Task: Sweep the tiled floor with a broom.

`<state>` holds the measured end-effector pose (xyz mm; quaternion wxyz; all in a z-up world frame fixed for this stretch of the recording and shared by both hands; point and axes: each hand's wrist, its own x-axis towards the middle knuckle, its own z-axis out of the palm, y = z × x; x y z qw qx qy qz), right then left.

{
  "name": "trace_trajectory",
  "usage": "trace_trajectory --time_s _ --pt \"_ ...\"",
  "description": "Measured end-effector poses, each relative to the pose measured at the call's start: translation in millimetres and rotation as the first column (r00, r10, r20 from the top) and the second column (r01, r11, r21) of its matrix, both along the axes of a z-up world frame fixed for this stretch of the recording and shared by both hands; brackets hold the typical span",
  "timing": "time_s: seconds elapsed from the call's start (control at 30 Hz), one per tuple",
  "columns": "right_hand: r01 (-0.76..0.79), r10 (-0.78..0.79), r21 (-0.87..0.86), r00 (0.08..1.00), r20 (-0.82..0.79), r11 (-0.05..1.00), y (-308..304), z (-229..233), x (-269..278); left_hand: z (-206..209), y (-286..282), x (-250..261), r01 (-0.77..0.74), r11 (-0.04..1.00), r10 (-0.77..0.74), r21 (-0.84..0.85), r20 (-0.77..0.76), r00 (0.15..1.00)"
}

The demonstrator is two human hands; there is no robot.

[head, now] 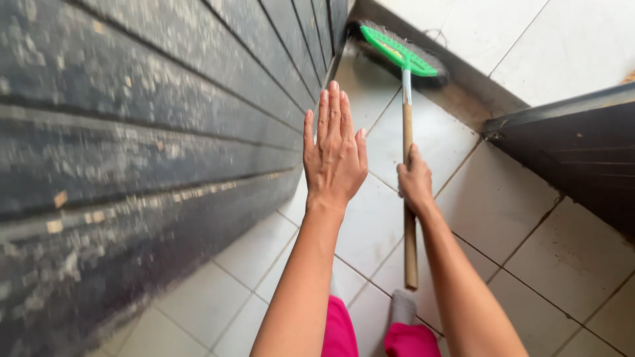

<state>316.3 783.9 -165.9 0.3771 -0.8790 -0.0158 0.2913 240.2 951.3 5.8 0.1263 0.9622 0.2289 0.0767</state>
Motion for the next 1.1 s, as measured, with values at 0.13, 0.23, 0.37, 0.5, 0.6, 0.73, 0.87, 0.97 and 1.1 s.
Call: trace_trajectory --time_s 0.13,0.23,0.37,0.5,0.6,0.73,0.87,0.97,1.1 --pt "-0.096 0.088 0.009 0.94 0.329 0.995 42.6 -55.1 5.2 -6.5 29.0 5.4 0.089 0.995 -0.085 0.052 -0.063 0.994" --pt "0.012 -0.018 -0.129 0.999 -0.046 0.992 89.8 -24.1 14.9 -10.0 49.3 10.5 0.156 0.985 -0.151 0.077 -0.066 0.986" --pt "-0.081 0.09 -0.242 0.995 0.029 0.967 88.0 -15.5 4.0 -14.0 62.6 13.2 0.206 0.978 -0.205 0.034 -0.023 0.979" --pt "-0.074 0.139 -0.247 0.956 0.26 0.966 71.8 -42.3 -2.3 -11.9 72.8 16.0 0.207 0.978 -0.207 -0.003 -0.004 0.978" --pt "-0.004 0.031 -0.277 0.995 0.094 0.961 100.9 10.8 9.6 -5.1 76.9 19.8 0.214 0.977 -0.214 -0.016 -0.006 0.977" --pt "-0.103 0.149 -0.355 0.983 0.104 0.929 85.0 -39.5 10.1 -8.8 76.1 13.3 0.214 0.977 -0.214 -0.009 0.012 0.977" --pt "-0.194 0.199 -0.367 0.98 -0.025 0.91 58.3 -6.4 -21.8 -7.1 71.0 7.3 0.192 0.981 -0.191 -0.02 0.02 0.981" --pt "-0.221 0.212 -0.377 0.975 -0.067 0.9 21.2 -6.0 -28.6 -6.1 62.9 2.1 0.176 0.984 -0.176 -0.022 0.013 0.984" --pt "-0.203 0.288 -0.404 0.944 0.16 0.892 6.9 -2.5 1.6 3.4 54.7 -7.5 0.15 0.988 -0.149 -0.027 0.019 0.989"
